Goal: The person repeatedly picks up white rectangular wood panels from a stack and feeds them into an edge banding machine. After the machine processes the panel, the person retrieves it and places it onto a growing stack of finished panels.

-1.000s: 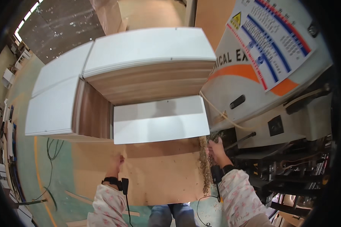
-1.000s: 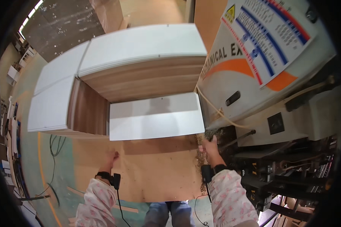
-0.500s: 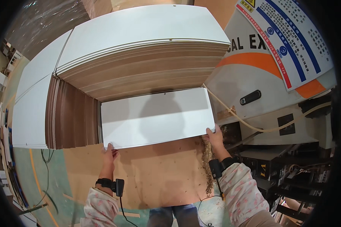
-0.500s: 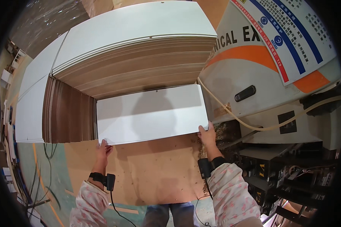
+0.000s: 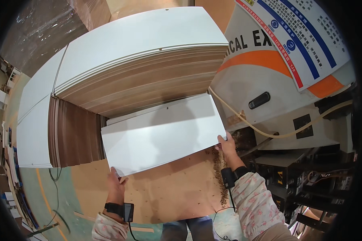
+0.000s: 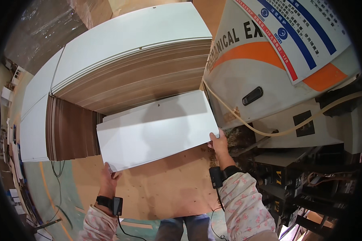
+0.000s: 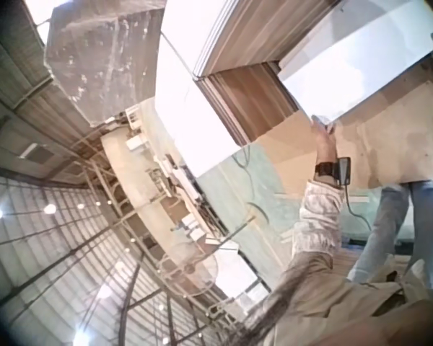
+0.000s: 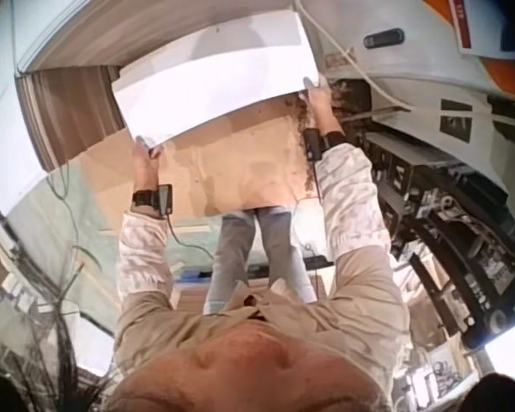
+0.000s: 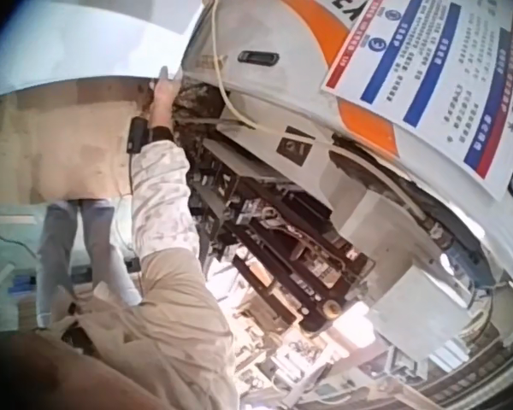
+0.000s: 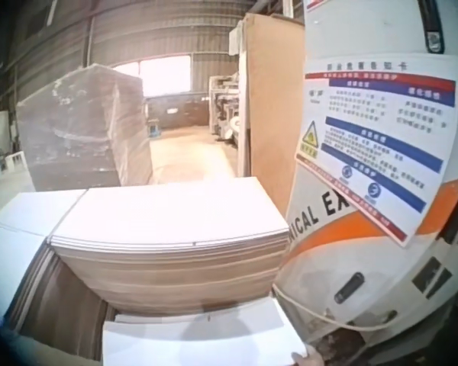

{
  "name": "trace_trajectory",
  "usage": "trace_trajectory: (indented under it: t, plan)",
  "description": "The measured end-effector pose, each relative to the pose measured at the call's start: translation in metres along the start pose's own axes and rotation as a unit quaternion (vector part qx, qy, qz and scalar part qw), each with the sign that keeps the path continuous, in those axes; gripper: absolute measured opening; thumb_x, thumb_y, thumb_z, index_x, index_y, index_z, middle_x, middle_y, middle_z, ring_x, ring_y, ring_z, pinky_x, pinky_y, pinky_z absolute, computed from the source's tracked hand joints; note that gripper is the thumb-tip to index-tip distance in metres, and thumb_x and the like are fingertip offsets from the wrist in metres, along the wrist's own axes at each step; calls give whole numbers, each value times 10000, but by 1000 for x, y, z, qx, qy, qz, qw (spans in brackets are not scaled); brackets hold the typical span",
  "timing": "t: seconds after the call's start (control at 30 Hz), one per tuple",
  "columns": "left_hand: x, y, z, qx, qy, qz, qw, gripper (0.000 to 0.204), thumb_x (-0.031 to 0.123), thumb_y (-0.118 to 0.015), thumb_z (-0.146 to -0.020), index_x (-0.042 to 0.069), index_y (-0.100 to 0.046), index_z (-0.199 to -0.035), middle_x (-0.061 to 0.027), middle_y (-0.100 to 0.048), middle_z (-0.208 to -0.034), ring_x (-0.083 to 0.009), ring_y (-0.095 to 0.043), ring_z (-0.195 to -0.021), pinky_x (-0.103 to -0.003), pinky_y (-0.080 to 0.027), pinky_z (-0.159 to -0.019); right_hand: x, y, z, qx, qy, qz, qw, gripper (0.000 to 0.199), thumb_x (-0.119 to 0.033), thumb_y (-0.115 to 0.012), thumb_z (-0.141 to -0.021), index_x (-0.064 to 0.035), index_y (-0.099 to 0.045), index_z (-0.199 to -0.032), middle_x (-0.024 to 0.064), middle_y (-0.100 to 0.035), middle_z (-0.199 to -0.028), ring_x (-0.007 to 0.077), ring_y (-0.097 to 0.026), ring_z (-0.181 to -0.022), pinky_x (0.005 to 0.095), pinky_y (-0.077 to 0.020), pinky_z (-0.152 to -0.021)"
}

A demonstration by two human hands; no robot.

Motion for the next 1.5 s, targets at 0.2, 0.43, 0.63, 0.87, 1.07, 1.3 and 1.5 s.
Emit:
trace_trajectory:
  t: [0.2, 0.43, 0.63, 0.87, 1.07, 1.3, 1.5]
  plan:
    - [7, 8, 2, 69, -51, -51, 995, 309, 385, -501, -867, 101, -423, -958, -38, -511, -932, -172, -499, -828, -377, -466, -640, 4, 3, -4, -12, 3, 2, 1000, 432, -97, -563, -813, -80, -435, -1225, 64, -560, -944, 142, -574, -728, 269, -513, -569]
    - [31, 3, 24, -20, -89, 50, 995, 224, 216, -549, -863, 49, -428, -950, -114, -557, -951, -226, -602, -755, -341, -539, -579, 7, 3, 1, -6, 6, -104, 995, 402, -83, -562, -833, -59, -433, -1214, 86, -557, -962, 169, -590, -745, 285, -523, -562]
    - [4, 6, 113, -118, -61, 52, 990, 228, 52, -560, -826, -2, -503, -1039, -106, -592, -945, -218, -611, -835, -341, -567, -659, 32, -47, 51, 11, -69, -392, 917, 447, -210, -569, -854, -97, -404, -1254, 106, -548, -1064, 218, -570, -894, 335, -506, -724]
    - [-47, 16, 237, -240, 52, -95, 965, 357, 57, -566, -821, 2, -452, -1154, -82, -526, -1082, -215, -520, -984, -349, -462, -823, -1, -38, 128, -90, -73, -411, 904, 426, -224, -557, -857, 7, -435, -1194, 125, -532, -1132, 259, -536, -1003, 401, -466, -843]
    - [-76, 137, 272, -359, -13, -297, 885, 482, 276, -410, -919, -79, -368, -1244, -150, -441, -1253, -210, -426, -1117, -308, -349, -952, -20, 32, 314, 29, 23, -289, 957, 411, -70, -585, -808, -42, -438, -1191, 97, -513, -1129, 228, -513, -1024, 361, -455, -847]
    - [-13, 91, 380, -285, 148, -30, 946, 605, 432, -300, -929, -78, -355, -1249, -176, -469, -1230, -307, -461, -1093, -340, -382, -923, -137, 102, 528, -56, -9, -293, 955, 563, -13, -683, -703, 4, -452, -1216, 95, -541, -1128, 189, -498, -1046, 326, -394, -911]
    - [47, 70, 438, -347, -49, -236, 906, 620, 453, -323, -918, -76, -375, -1236, -182, -491, -1205, -316, -476, -1078, -352, -393, -902, -192, 175, 658, -54, 17, -206, 977, 438, -87, -627, -782, -1, -489, -1189, 82, -565, -1066, 173, -515, -970, 300, -411, -856]
Point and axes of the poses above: each hand's wrist, its own z-axis away from the middle knuckle, its own y-axis out of the back of the hand, x = y × z, the point moved 3 cm from there along -z, towards the middle knuckle
